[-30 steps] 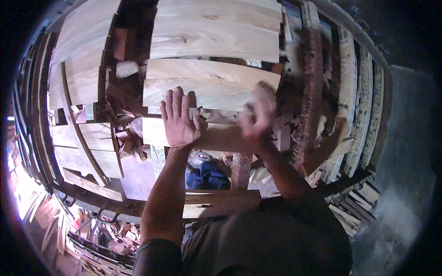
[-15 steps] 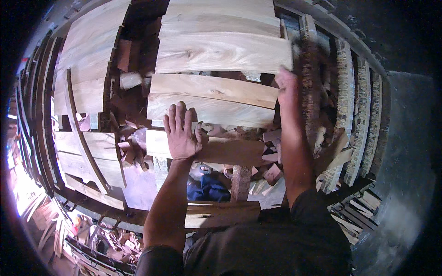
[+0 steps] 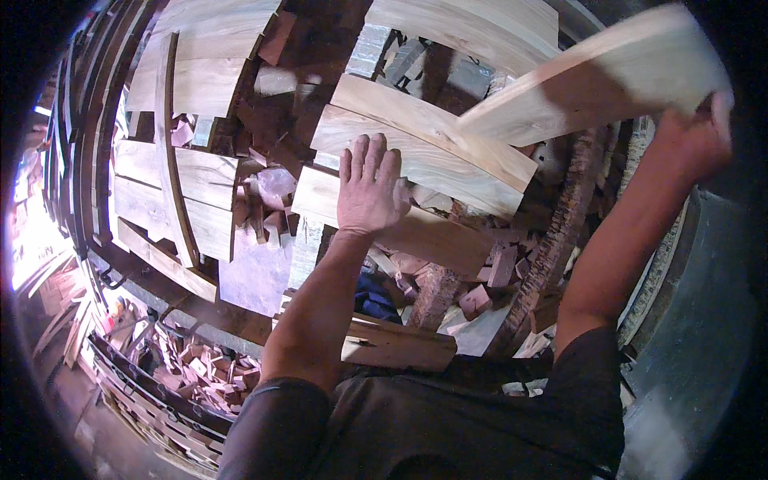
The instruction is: The person picks up wooden planks from a pile and stacks them on a workbench. They repeatedly lift, align, and place the planks into a growing stack, occasionally moving to different areas to gather more pieces.
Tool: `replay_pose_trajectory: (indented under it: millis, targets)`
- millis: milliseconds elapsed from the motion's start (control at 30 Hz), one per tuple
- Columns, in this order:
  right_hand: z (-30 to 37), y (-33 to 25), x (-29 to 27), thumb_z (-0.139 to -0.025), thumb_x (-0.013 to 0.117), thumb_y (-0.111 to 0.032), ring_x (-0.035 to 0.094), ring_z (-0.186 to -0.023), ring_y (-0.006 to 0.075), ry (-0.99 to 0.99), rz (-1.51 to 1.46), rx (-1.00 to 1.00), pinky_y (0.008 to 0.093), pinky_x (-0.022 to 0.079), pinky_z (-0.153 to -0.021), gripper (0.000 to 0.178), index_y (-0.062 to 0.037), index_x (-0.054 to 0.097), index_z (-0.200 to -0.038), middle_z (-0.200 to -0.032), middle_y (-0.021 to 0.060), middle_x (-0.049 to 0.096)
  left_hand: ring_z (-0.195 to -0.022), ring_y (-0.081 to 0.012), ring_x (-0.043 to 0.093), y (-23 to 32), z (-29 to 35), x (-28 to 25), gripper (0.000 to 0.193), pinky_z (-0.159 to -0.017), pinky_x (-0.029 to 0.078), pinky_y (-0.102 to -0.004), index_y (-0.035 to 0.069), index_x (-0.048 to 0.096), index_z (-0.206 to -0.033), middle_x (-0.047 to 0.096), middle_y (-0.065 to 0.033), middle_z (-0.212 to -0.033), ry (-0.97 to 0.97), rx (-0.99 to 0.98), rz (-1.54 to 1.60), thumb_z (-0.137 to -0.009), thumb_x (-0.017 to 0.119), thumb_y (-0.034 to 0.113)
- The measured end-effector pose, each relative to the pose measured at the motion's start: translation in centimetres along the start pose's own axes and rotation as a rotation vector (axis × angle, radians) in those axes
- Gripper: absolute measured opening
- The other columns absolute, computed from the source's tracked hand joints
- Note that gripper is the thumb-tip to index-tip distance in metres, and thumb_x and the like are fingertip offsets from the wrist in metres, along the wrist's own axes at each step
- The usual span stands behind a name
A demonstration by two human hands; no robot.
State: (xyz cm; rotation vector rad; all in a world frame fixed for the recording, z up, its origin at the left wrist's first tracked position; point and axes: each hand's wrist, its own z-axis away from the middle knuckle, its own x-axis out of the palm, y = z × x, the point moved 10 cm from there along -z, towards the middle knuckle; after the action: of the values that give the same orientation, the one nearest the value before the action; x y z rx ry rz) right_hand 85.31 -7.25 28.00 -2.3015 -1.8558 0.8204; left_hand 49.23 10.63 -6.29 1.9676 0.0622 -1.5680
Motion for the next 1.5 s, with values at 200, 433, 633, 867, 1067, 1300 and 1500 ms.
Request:
replay_pose_trajectory:
  millis: [200, 433, 633, 867, 1067, 1300, 1500]
  targets:
    - [1.1, -9.1, 16.1, -0.085, 0.080, -0.022, 0.067, -0.081, 0.0165, -0.369, -0.197, 0.221, 0.0324, 0.055, -0.076, 0.021, -0.0048, 0.074, -0.096, -0.086, 0.0056, 0.072, -0.151, -0.0430, 0.029, 0.3, -0.6, 0.1, 0.058, -0.124, 0.018, -0.0625, 0.007, 0.053, -0.140, 0.039, -0.0205, -0.159, 0.012, 0.024, 0.040, -0.088, 0.058, 0.033]
    - [14.6, -9.0, 38.4, -0.083, 0.083, -0.026, 0.070, -0.084, 0.0215, -0.974, -0.294, 0.272, 0.0395, 0.056, -0.076, 0.035, -0.0028, 0.073, -0.107, -0.093, 0.0140, 0.073, -0.151, -0.0430, 0.029, 0.4, -0.8, -0.3, 0.055, -0.124, 0.018, -0.0625, 0.007, 0.053, -0.139, 0.038, -0.0205, -0.160, -0.023, 0.013, 0.071, -0.091, 0.057, 0.034]
    - [25.4, -8.1, 39.8, -0.087, 0.072, -0.024, 0.064, -0.116, 0.0416, -1.218, 0.175, -0.033, 0.0499, 0.050, -0.103, 0.046, -0.0051, 0.067, -0.129, -0.122, 0.0235, 0.069, -0.149, -0.0437, 0.031, -0.4, -0.2, -0.4, 0.054, -0.121, 0.021, -0.0628, 0.006, 0.050, -0.139, 0.038, -0.0213, -0.158, -0.041, -0.031, 0.052, -0.093, 0.056, 0.033]
    - [29.6, -6.9, 29.0, -0.090, 0.071, -0.033, 0.037, -0.146, 0.0409, -0.951, 0.109, -0.055, 0.0541, 0.030, -0.120, 0.057, -0.0104, 0.060, -0.141, -0.156, 0.0200, 0.044, -0.149, -0.0468, 0.031, 0.0, -0.5, -0.6, 0.061, -0.121, 0.021, -0.0657, 0.003, 0.050, -0.139, 0.037, -0.0232, -0.159, -0.025, -0.016, 0.072, -0.085, 0.059, 0.031]
    - [30.4, -7.6, 27.4, -0.085, 0.075, -0.028, 0.041, -0.143, 0.0397, -0.883, 0.111, 0.012, 0.0539, 0.032, -0.118, 0.053, -0.0056, 0.064, -0.132, -0.150, 0.0201, 0.050, -0.151, -0.0474, 0.029, -0.5, -0.1, 0.6, 0.066, -0.122, 0.018, -0.0656, 0.005, 0.051, -0.143, 0.036, -0.0222, -0.162, -0.035, -0.008, 0.016, -0.086, 0.057, 0.037]
    - [33.9, -8.9, 17.3, -0.083, 0.075, -0.013, 0.040, -0.144, 0.0409, -0.802, 0.111, 0.189, 0.0547, 0.033, -0.118, 0.054, -0.0054, 0.063, -0.135, -0.150, 0.0207, 0.051, -0.153, -0.0456, 0.026, -0.2, -0.2, 0.7, 0.064, -0.123, 0.016, -0.0645, 0.006, 0.052, -0.144, 0.034, -0.0212, -0.164, -0.019, 0.009, 0.009, -0.088, 0.055, 0.035]
    - [41.0, 15.3, 7.5, -0.092, 0.076, -0.031, 0.064, -0.117, 0.0342, -0.266, 0.133, 0.936, 0.0467, 0.050, -0.100, 0.056, 0.0042, 0.062, -0.133, -0.131, 0.0186, 0.066, -0.154, -0.0455, 0.025, 0.6, -0.4, 0.9, 0.061, -0.124, 0.015, -0.0636, 0.006, 0.051, -0.142, 0.034, -0.0208, -0.164, -0.030, 0.048, -0.020, -0.089, 0.056, 0.036]
